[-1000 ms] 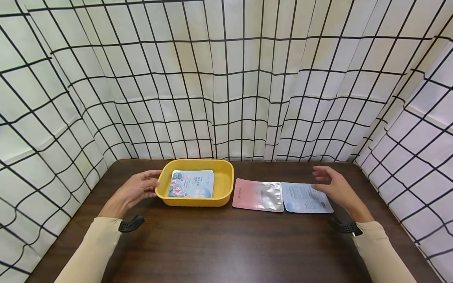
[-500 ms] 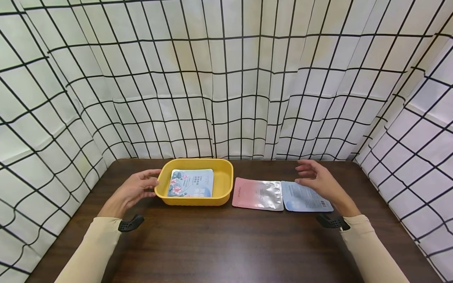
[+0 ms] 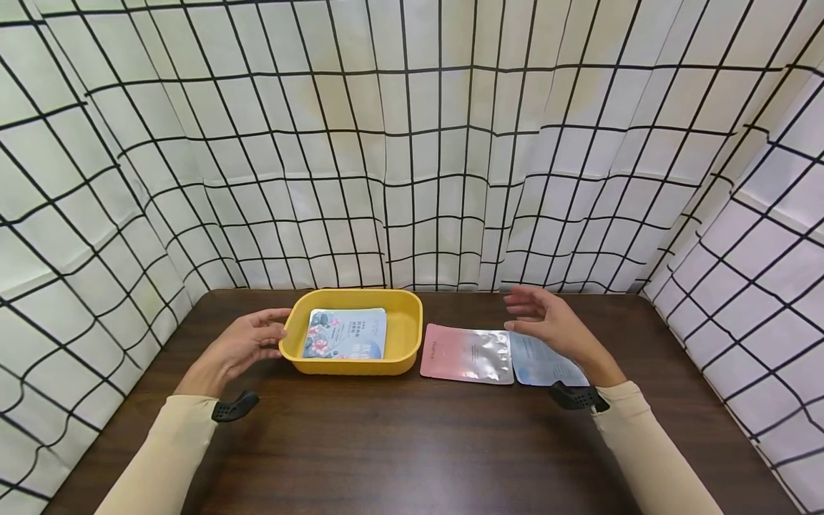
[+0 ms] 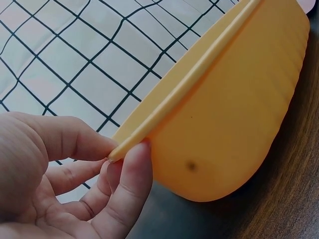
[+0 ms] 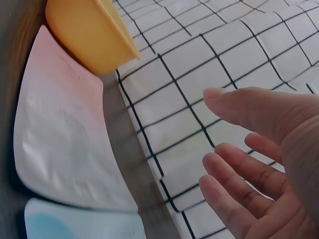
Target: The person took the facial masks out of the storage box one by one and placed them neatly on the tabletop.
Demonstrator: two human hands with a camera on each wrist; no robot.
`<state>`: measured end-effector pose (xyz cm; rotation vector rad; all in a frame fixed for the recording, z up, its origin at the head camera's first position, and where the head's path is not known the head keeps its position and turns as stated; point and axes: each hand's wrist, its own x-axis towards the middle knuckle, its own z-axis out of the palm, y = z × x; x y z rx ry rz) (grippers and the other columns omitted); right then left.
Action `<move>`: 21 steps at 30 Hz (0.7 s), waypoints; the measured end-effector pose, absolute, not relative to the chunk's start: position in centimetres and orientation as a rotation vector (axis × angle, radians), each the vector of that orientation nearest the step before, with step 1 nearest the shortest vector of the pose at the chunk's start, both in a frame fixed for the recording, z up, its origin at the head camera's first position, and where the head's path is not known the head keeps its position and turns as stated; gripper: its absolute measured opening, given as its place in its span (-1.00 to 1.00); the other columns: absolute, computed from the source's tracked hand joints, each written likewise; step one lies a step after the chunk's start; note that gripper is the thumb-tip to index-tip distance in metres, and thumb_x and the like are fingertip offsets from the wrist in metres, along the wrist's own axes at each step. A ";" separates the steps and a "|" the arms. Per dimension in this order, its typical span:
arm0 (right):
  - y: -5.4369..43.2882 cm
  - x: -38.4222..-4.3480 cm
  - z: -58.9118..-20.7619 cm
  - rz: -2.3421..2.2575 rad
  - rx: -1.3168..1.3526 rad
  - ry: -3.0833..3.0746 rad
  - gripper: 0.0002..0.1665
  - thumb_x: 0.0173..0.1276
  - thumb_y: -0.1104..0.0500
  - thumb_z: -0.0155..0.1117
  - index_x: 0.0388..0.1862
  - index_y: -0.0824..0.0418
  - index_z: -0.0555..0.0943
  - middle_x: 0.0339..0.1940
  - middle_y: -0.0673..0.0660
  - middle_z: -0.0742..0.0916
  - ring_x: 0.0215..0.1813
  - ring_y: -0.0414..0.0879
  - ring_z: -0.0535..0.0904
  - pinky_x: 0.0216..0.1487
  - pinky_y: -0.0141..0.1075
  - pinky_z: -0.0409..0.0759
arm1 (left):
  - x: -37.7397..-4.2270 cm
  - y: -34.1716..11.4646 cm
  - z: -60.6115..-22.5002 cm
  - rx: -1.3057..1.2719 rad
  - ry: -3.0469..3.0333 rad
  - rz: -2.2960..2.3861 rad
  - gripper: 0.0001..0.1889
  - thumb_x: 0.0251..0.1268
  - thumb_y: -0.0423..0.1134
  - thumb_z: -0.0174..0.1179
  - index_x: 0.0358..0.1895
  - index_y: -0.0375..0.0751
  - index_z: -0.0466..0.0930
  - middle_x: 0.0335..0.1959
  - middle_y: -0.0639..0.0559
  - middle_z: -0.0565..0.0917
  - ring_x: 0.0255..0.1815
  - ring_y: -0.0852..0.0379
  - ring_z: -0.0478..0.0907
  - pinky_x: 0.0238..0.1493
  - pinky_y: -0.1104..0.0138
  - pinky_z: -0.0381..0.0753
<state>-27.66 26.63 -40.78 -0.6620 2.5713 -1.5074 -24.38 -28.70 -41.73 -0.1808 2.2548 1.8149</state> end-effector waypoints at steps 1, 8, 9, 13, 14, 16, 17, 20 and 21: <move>26.4 -27.7 -40.7 -1.516 -0.670 2.560 -0.14 0.33 0.08 0.46 0.53 0.18 0.30 0.38 0.23 0.56 0.36 0.18 0.52 0.08 -0.41 0.63 | -24.4 -28.7 -41.7 -0.180 2.250 1.819 -0.36 0.46 -0.35 0.10 0.57 -0.22 0.19 0.06 -0.21 0.55 -0.13 0.02 0.58 -0.13 0.29 0.72; 24.9 -27.8 -40.4 -1.595 -0.723 2.475 -0.12 0.32 0.13 0.46 0.54 0.17 0.28 0.39 0.25 0.55 0.37 0.19 0.51 0.10 -0.39 0.64 | -24.3 -28.8 -41.7 -0.180 2.241 1.828 -0.36 0.47 -0.36 0.09 0.57 -0.24 0.17 0.05 -0.21 0.56 -0.16 0.04 0.60 -0.14 0.30 0.73; 24.6 -27.9 -40.3 -1.607 -0.733 2.459 -0.12 0.32 0.14 0.46 0.54 0.17 0.28 0.38 0.25 0.56 0.37 0.19 0.51 0.11 -0.38 0.64 | -24.3 -28.8 -41.7 -0.184 2.241 1.827 -0.36 0.47 -0.36 0.09 0.57 -0.24 0.17 0.05 -0.21 0.56 -0.17 0.04 0.60 -0.14 0.30 0.73; 23.5 -28.1 -40.2 -1.610 -0.760 2.426 -0.14 0.33 0.13 0.46 0.54 0.17 0.29 0.38 0.27 0.56 0.36 0.17 0.52 0.11 -0.35 0.65 | -24.2 -28.8 -41.6 -0.192 2.243 1.826 -0.36 0.47 -0.36 0.09 0.57 -0.23 0.16 0.06 -0.22 0.55 -0.17 0.04 0.60 -0.15 0.30 0.72; 23.2 -28.1 -40.1 -1.609 -0.765 2.420 -0.14 0.33 0.12 0.46 0.54 0.17 0.30 0.38 0.28 0.56 0.36 0.17 0.52 0.12 -0.35 0.65 | -24.1 -28.7 -41.5 -0.192 2.242 1.826 -0.36 0.47 -0.36 0.09 0.57 -0.23 0.17 0.06 -0.23 0.55 -0.17 0.04 0.60 -0.15 0.30 0.72; 22.6 -28.1 -40.1 -1.602 -0.765 2.415 -0.13 0.32 0.11 0.47 0.54 0.15 0.30 0.38 0.28 0.56 0.37 0.15 0.52 0.13 -0.34 0.65 | -24.2 -28.7 -41.4 -0.189 2.240 1.825 -0.36 0.47 -0.35 0.09 0.57 -0.22 0.17 0.07 -0.23 0.55 -0.16 0.04 0.59 -0.14 0.30 0.72; 22.3 -28.1 -40.1 -1.601 -0.765 2.412 -0.12 0.32 0.10 0.47 0.54 0.14 0.30 0.39 0.29 0.56 0.37 0.15 0.52 0.14 -0.33 0.65 | -24.2 -28.7 -41.4 -0.187 2.240 1.823 -0.36 0.47 -0.35 0.09 0.57 -0.22 0.17 0.07 -0.23 0.55 -0.16 0.03 0.59 -0.14 0.30 0.72; 21.4 -28.2 -40.0 -1.600 -0.767 2.403 -0.11 0.30 0.09 0.49 0.54 0.12 0.30 0.39 0.28 0.56 0.37 0.13 0.53 0.16 -0.31 0.64 | -24.2 -28.6 -41.4 -0.186 2.235 1.823 -0.36 0.47 -0.35 0.09 0.57 -0.22 0.17 0.07 -0.22 0.55 -0.15 0.03 0.58 -0.13 0.30 0.72; 21.1 -28.2 -40.0 -1.602 -0.770 2.396 -0.11 0.30 0.09 0.49 0.55 0.11 0.31 0.40 0.27 0.56 0.37 0.14 0.53 0.17 -0.30 0.64 | -24.2 -28.6 -41.4 -0.186 2.233 1.824 -0.36 0.47 -0.35 0.09 0.57 -0.21 0.17 0.07 -0.22 0.54 -0.15 0.03 0.58 -0.12 0.30 0.72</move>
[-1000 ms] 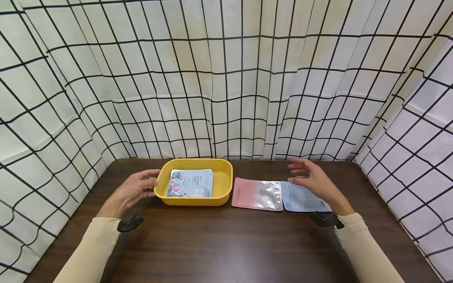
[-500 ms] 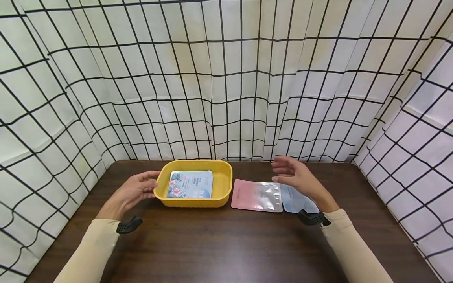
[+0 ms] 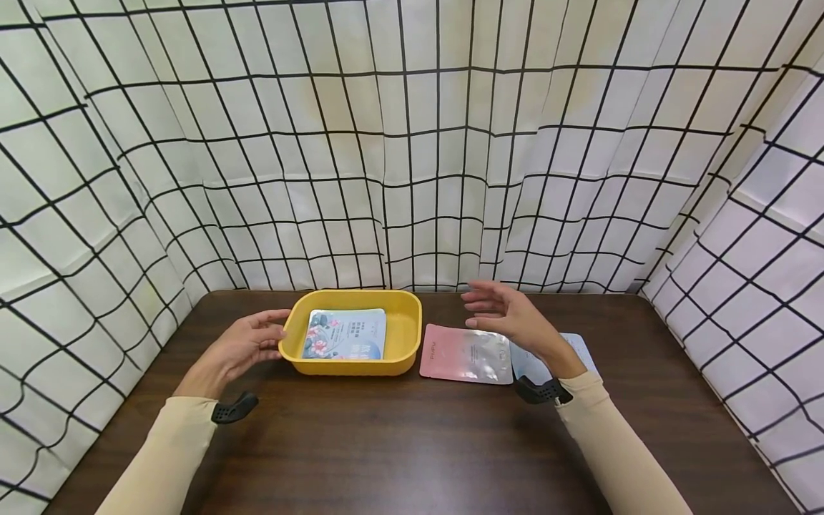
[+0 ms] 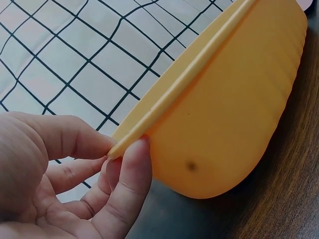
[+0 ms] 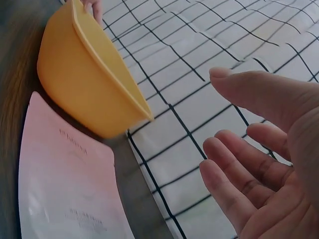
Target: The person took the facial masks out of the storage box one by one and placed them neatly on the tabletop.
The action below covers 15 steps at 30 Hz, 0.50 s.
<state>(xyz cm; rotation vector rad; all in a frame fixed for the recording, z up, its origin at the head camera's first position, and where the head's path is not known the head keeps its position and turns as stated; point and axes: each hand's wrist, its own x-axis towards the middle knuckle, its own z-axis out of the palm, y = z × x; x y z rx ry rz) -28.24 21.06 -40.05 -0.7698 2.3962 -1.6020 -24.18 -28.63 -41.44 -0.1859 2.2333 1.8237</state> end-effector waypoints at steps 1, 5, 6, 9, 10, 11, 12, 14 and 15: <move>20.7 -28.3 -40.0 -1.603 -0.772 2.389 -0.11 0.30 0.08 0.49 0.55 0.10 0.31 0.40 0.27 0.56 0.38 0.13 0.53 0.17 -0.29 0.64 | -24.2 -28.6 -41.4 -0.189 2.232 1.826 -0.36 0.47 -0.35 0.09 0.57 -0.21 0.17 0.06 -0.22 0.54 -0.15 0.03 0.57 -0.12 0.30 0.72; 19.4 -28.6 -39.8 -1.618 -0.783 2.343 -0.12 0.30 0.08 0.49 0.54 0.08 0.32 0.40 0.26 0.55 0.38 0.13 0.52 0.19 -0.26 0.63 | -24.2 -28.7 -41.4 -0.192 2.234 1.827 -0.36 0.48 -0.35 0.09 0.57 -0.20 0.17 0.07 -0.22 0.54 -0.15 0.03 0.58 -0.12 0.30 0.73; 19.0 -28.6 -39.8 -1.619 -0.782 2.333 -0.12 0.29 0.08 0.50 0.54 0.07 0.32 0.40 0.24 0.56 0.38 0.13 0.52 0.19 -0.26 0.63 | -24.2 -28.7 -41.4 -0.193 2.235 1.828 -0.36 0.48 -0.35 0.09 0.57 -0.21 0.18 0.07 -0.22 0.54 -0.15 0.03 0.58 -0.12 0.30 0.73; 18.1 -28.7 -39.8 -1.631 -0.783 2.295 -0.13 0.29 0.08 0.50 0.53 0.05 0.34 0.40 0.21 0.57 0.39 0.14 0.51 0.20 -0.24 0.63 | -24.2 -28.7 -41.5 -0.196 2.236 1.829 -0.37 0.48 -0.35 0.09 0.57 -0.20 0.18 0.08 -0.24 0.54 -0.15 0.03 0.59 -0.12 0.30 0.73; 17.8 -28.7 -39.8 -1.635 -0.782 2.283 -0.13 0.29 0.08 0.50 0.53 0.03 0.34 0.39 0.20 0.57 0.39 0.15 0.50 0.20 -0.23 0.63 | -24.2 -28.7 -41.5 -0.198 2.236 1.830 -0.37 0.48 -0.35 0.09 0.57 -0.20 0.18 0.09 -0.25 0.54 -0.15 0.03 0.59 -0.13 0.30 0.73; 17.5 -28.8 -39.8 -1.641 -0.783 2.268 -0.14 0.29 0.09 0.50 0.53 0.02 0.34 0.39 0.20 0.57 0.40 0.17 0.49 0.20 -0.22 0.63 | -24.2 -28.7 -41.5 -0.200 2.236 1.829 -0.36 0.48 -0.35 0.09 0.57 -0.20 0.18 0.10 -0.25 0.55 -0.15 0.03 0.60 -0.13 0.30 0.73; 17.2 -28.8 -39.8 -1.644 -0.784 2.256 -0.14 0.29 0.09 0.50 0.53 0.01 0.34 0.40 0.22 0.56 0.41 0.19 0.49 0.20 -0.21 0.63 | -24.2 -28.6 -41.5 -0.203 2.236 1.829 -0.36 0.48 -0.35 0.09 0.57 -0.20 0.18 0.11 -0.26 0.55 -0.14 0.02 0.60 -0.13 0.30 0.73; 16.7 -28.9 -39.8 -1.646 -0.787 2.245 -0.14 0.29 0.08 0.50 0.53 0.00 0.34 0.41 0.23 0.55 0.41 0.20 0.48 0.20 -0.19 0.64 | -24.2 -28.6 -41.5 -0.207 2.237 1.827 -0.36 0.48 -0.34 0.09 0.57 -0.20 0.17 0.13 -0.27 0.55 -0.13 0.02 0.60 -0.13 0.30 0.73; 16.4 -29.0 -39.8 -1.643 -0.785 2.244 -0.13 0.29 0.07 0.50 0.53 -0.01 0.34 0.41 0.22 0.55 0.41 0.19 0.48 0.20 -0.18 0.64 | -24.2 -28.6 -41.5 -0.209 2.238 1.826 -0.36 0.48 -0.34 0.09 0.57 -0.20 0.17 0.14 -0.28 0.54 -0.13 0.01 0.60 -0.13 0.29 0.73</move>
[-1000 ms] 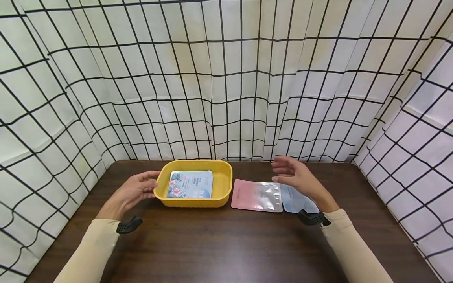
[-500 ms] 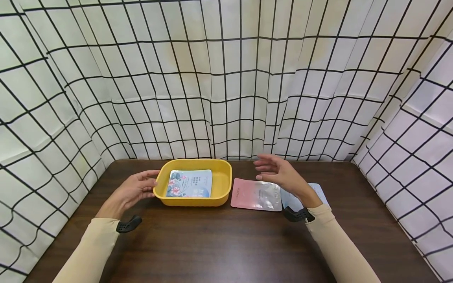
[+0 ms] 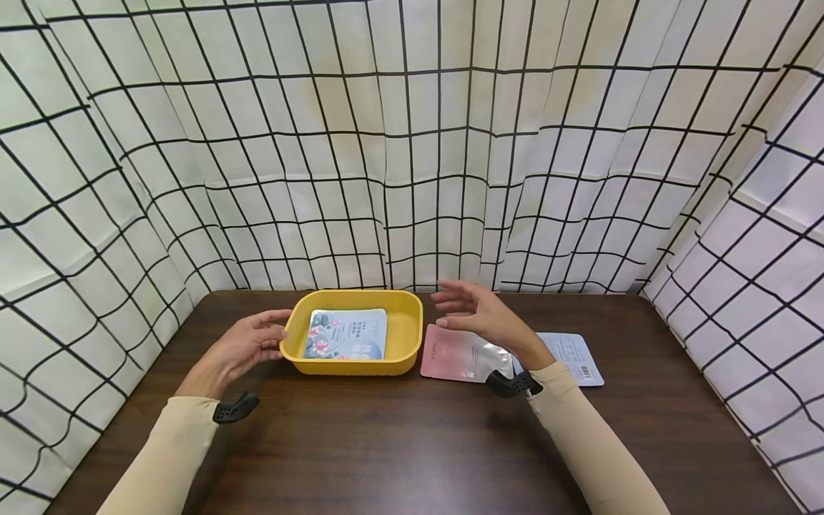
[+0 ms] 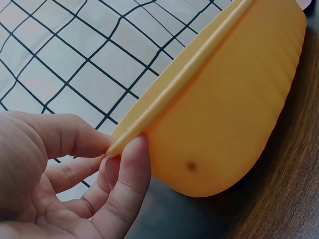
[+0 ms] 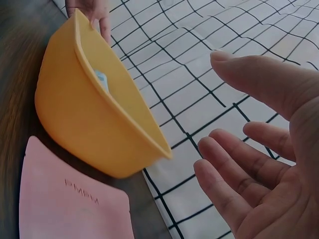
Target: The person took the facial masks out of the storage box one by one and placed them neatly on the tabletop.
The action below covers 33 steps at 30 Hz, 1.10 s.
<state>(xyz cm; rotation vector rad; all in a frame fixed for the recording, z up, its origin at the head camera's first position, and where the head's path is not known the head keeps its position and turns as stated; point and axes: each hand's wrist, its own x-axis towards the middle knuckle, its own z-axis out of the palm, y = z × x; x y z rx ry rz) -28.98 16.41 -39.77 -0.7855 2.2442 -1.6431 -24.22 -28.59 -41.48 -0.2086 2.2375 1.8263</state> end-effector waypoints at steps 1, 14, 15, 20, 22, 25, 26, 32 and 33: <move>16.2 -29.0 -39.7 -1.639 -0.781 2.245 -0.12 0.29 0.05 0.51 0.53 -0.02 0.33 0.41 0.21 0.56 0.41 0.18 0.49 0.21 -0.18 0.64 | -24.2 -28.6 -41.5 -0.210 2.238 1.825 -0.36 0.48 -0.34 0.09 0.57 -0.19 0.17 0.15 -0.29 0.54 -0.12 0.00 0.61 -0.13 0.29 0.73; 13.1 -30.0 -39.1 -1.628 -0.836 2.177 -0.12 0.27 0.13 0.52 0.52 -0.04 0.34 0.42 0.21 0.55 0.39 0.22 0.50 0.24 -0.11 0.61 | -24.2 -28.6 -41.5 -0.223 2.224 1.839 -0.37 0.47 -0.35 0.09 0.57 -0.18 0.19 0.14 -0.28 0.53 -0.12 0.00 0.59 -0.11 0.29 0.72; 13.0 -30.1 -39.1 -1.632 -0.846 2.167 -0.12 0.26 0.13 0.52 0.52 -0.03 0.34 0.43 0.22 0.54 0.40 0.23 0.49 0.26 -0.11 0.60 | -24.2 -28.6 -41.6 -0.220 2.222 1.840 -0.37 0.47 -0.35 0.09 0.57 -0.18 0.19 0.13 -0.28 0.53 -0.11 0.00 0.58 -0.11 0.29 0.73; 12.1 -30.5 -39.1 -1.626 -0.878 2.167 -0.08 0.22 0.10 0.56 0.51 -0.04 0.34 0.43 0.16 0.55 0.40 0.10 0.51 0.35 -0.09 0.53 | -24.2 -28.7 -41.7 -0.211 2.213 1.849 -0.37 0.47 -0.36 0.09 0.57 -0.18 0.19 0.11 -0.26 0.53 -0.11 0.01 0.57 -0.11 0.29 0.72; 11.7 -30.7 -39.1 -1.609 -0.894 2.180 -0.10 0.22 0.10 0.56 0.50 -0.05 0.35 0.41 0.12 0.57 0.38 0.02 0.53 0.36 -0.08 0.51 | -24.2 -28.6 -41.6 -0.216 2.214 1.848 -0.37 0.47 -0.36 0.08 0.57 -0.18 0.19 0.11 -0.26 0.53 -0.11 0.00 0.57 -0.11 0.29 0.72; 10.9 -30.9 -39.0 -1.569 -0.930 2.180 -0.13 0.27 0.17 0.51 0.51 -0.03 0.35 0.40 0.12 0.58 0.39 0.00 0.52 0.39 -0.03 0.48 | -24.2 -28.6 -41.5 -0.225 2.218 1.846 -0.37 0.47 -0.36 0.08 0.57 -0.18 0.19 0.11 -0.26 0.53 -0.11 0.00 0.58 -0.12 0.29 0.72; 10.6 -31.1 -39.0 -1.552 -0.945 2.177 -0.14 0.28 0.20 0.50 0.51 -0.02 0.34 0.40 0.14 0.57 0.39 0.01 0.51 0.39 -0.02 0.47 | -24.2 -28.6 -41.5 -0.228 2.218 1.845 -0.37 0.47 -0.36 0.08 0.57 -0.17 0.19 0.11 -0.26 0.53 -0.11 -0.01 0.57 -0.12 0.29 0.72; 8.9 -31.7 -39.3 -1.435 -1.036 2.190 -0.14 0.30 0.27 0.46 0.53 0.07 0.32 0.43 0.26 0.52 0.43 0.08 0.47 0.40 0.05 0.45 | -24.1 -28.5 -41.4 -0.236 2.222 1.842 -0.37 0.48 -0.36 0.08 0.57 -0.17 0.20 0.11 -0.26 0.54 -0.10 -0.02 0.58 -0.11 0.29 0.72; 8.6 -31.8 -39.4 -1.417 -1.049 2.192 -0.14 0.30 0.27 0.46 0.53 0.09 0.31 0.44 0.27 0.51 0.43 0.09 0.46 0.41 0.06 0.44 | -24.1 -28.5 -41.4 -0.237 2.223 1.841 -0.38 0.48 -0.36 0.08 0.57 -0.18 0.20 0.12 -0.27 0.54 -0.10 -0.02 0.59 -0.11 0.29 0.73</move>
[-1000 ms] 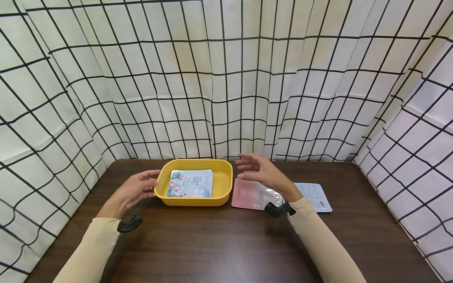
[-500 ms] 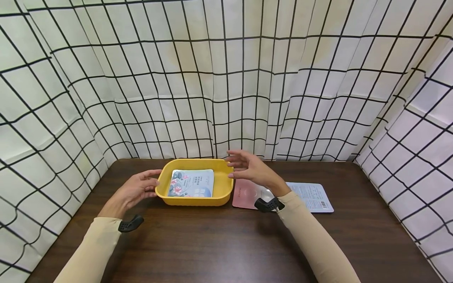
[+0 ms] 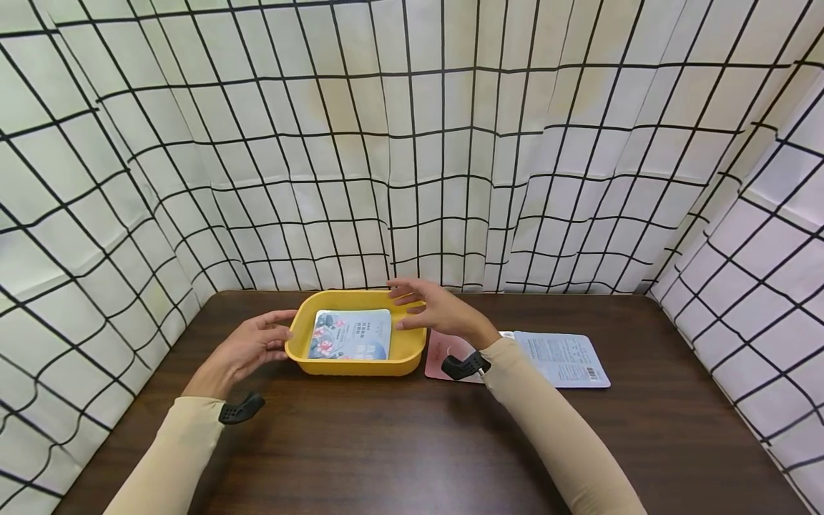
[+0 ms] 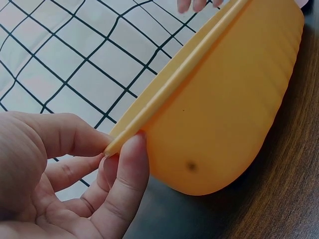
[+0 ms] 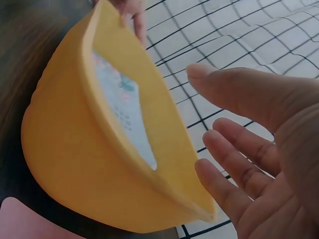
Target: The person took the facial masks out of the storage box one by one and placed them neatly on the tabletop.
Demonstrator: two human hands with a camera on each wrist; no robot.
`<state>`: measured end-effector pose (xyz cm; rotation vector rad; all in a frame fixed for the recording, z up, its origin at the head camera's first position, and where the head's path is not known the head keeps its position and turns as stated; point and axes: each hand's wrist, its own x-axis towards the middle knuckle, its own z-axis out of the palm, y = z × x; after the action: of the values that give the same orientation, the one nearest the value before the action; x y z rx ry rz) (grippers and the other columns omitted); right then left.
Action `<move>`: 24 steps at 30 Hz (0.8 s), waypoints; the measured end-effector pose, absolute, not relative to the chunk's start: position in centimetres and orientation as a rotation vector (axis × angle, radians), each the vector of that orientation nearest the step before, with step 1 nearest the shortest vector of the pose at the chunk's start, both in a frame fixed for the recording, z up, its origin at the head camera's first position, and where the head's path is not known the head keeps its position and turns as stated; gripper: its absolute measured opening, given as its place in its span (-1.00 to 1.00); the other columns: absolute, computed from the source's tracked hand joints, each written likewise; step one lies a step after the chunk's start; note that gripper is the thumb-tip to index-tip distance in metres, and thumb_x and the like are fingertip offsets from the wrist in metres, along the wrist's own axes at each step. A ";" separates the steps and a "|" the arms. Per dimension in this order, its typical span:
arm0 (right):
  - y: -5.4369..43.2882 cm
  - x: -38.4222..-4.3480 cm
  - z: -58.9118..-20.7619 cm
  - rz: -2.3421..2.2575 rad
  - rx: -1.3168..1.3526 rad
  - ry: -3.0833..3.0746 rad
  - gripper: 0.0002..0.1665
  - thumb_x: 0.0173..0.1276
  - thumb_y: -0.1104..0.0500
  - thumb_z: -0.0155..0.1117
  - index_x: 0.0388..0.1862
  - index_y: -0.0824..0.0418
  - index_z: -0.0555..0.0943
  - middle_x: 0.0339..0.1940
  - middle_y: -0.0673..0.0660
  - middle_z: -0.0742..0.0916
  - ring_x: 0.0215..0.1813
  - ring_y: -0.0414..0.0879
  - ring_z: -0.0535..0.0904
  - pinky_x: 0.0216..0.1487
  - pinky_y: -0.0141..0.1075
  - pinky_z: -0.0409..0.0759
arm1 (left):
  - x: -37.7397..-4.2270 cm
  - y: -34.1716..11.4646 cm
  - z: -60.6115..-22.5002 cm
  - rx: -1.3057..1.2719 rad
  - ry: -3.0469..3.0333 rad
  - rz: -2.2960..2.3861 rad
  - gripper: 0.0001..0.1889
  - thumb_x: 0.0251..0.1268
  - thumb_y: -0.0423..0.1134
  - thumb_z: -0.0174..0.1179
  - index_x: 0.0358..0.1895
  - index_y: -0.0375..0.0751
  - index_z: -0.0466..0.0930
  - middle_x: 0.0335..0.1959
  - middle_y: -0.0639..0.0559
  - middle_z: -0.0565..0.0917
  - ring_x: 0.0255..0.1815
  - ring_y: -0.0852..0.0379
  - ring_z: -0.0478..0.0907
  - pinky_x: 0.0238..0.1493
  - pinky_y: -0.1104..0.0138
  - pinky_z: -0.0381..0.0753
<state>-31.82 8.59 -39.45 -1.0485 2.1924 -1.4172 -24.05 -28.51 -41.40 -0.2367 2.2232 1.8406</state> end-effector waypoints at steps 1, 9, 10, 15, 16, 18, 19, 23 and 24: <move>8.3 -31.9 -39.5 -1.398 -1.059 2.196 -0.13 0.30 0.27 0.46 0.54 0.11 0.30 0.44 0.27 0.51 0.44 0.10 0.45 0.42 0.07 0.43 | -24.0 -28.5 -41.4 -0.236 2.223 1.840 -0.37 0.48 -0.36 0.09 0.57 -0.17 0.20 0.12 -0.27 0.55 -0.10 -0.02 0.59 -0.10 0.29 0.73; 6.7 -32.3 -39.7 -1.305 -1.081 2.234 -0.06 0.26 0.19 0.50 0.57 0.15 0.27 0.45 0.25 0.50 0.43 0.08 0.45 0.43 0.05 0.42 | -24.1 -28.4 -41.4 -0.235 2.220 1.845 -0.38 0.48 -0.36 0.09 0.56 -0.17 0.21 0.12 -0.28 0.55 -0.13 -0.01 0.60 -0.11 0.29 0.73; 6.6 -32.3 -39.7 -1.303 -1.077 2.236 -0.05 0.26 0.19 0.50 0.57 0.14 0.27 0.45 0.25 0.50 0.43 0.07 0.46 0.43 0.05 0.42 | -24.1 -28.4 -41.4 -0.235 2.222 1.845 -0.38 0.48 -0.36 0.09 0.56 -0.17 0.21 0.12 -0.28 0.55 -0.13 -0.01 0.60 -0.11 0.29 0.73; 6.0 -32.4 -39.7 -1.264 -1.055 2.258 -0.05 0.27 0.18 0.49 0.57 0.14 0.26 0.47 0.24 0.49 0.45 0.06 0.44 0.45 0.06 0.40 | -24.1 -28.5 -41.3 -0.233 2.231 1.842 -0.38 0.48 -0.35 0.09 0.56 -0.16 0.21 0.10 -0.27 0.55 -0.14 0.00 0.60 -0.12 0.29 0.73; 5.9 -32.5 -39.8 -1.249 -1.052 2.265 -0.05 0.27 0.17 0.49 0.57 0.14 0.26 0.47 0.23 0.49 0.45 0.07 0.44 0.45 0.07 0.39 | -24.1 -28.5 -41.3 -0.232 2.231 1.843 -0.38 0.48 -0.35 0.09 0.56 -0.16 0.21 0.10 -0.27 0.55 -0.14 0.00 0.60 -0.12 0.29 0.73; 5.6 -32.6 -39.9 -1.220 -1.051 2.276 -0.06 0.27 0.16 0.49 0.57 0.14 0.25 0.47 0.22 0.48 0.46 0.09 0.42 0.45 0.10 0.38 | -24.1 -28.5 -41.3 -0.233 2.233 1.845 -0.38 0.48 -0.35 0.09 0.56 -0.16 0.21 0.10 -0.27 0.55 -0.14 0.01 0.60 -0.12 0.30 0.72; 5.4 -32.6 -40.0 -1.209 -1.049 2.279 -0.06 0.27 0.16 0.49 0.57 0.14 0.26 0.47 0.22 0.48 0.46 0.10 0.42 0.45 0.11 0.37 | -24.1 -28.5 -41.4 -0.234 2.234 1.846 -0.38 0.48 -0.35 0.09 0.56 -0.16 0.21 0.10 -0.26 0.55 -0.14 0.01 0.60 -0.12 0.30 0.72; 4.8 -32.9 -40.2 -1.165 -1.055 2.295 -0.08 0.26 0.13 0.51 0.54 0.17 0.30 0.47 0.21 0.49 0.47 0.12 0.41 0.46 0.14 0.35 | -24.0 -28.6 -41.5 -0.238 2.228 1.854 -0.39 0.48 -0.35 0.09 0.55 -0.16 0.23 0.10 -0.25 0.55 -0.13 0.01 0.57 -0.12 0.30 0.72; 4.7 -33.0 -40.2 -1.150 -1.059 2.301 -0.08 0.26 0.12 0.51 0.53 0.17 0.31 0.48 0.20 0.48 0.47 0.11 0.41 0.46 0.14 0.35 | -24.0 -28.6 -41.5 -0.240 2.226 1.856 -0.39 0.47 -0.35 0.10 0.55 -0.16 0.23 0.10 -0.24 0.55 -0.13 0.01 0.57 -0.12 0.30 0.72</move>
<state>-32.97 4.69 -40.23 -1.0592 2.3013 -1.1498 -24.01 -28.56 -41.53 -0.2397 2.2258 1.8556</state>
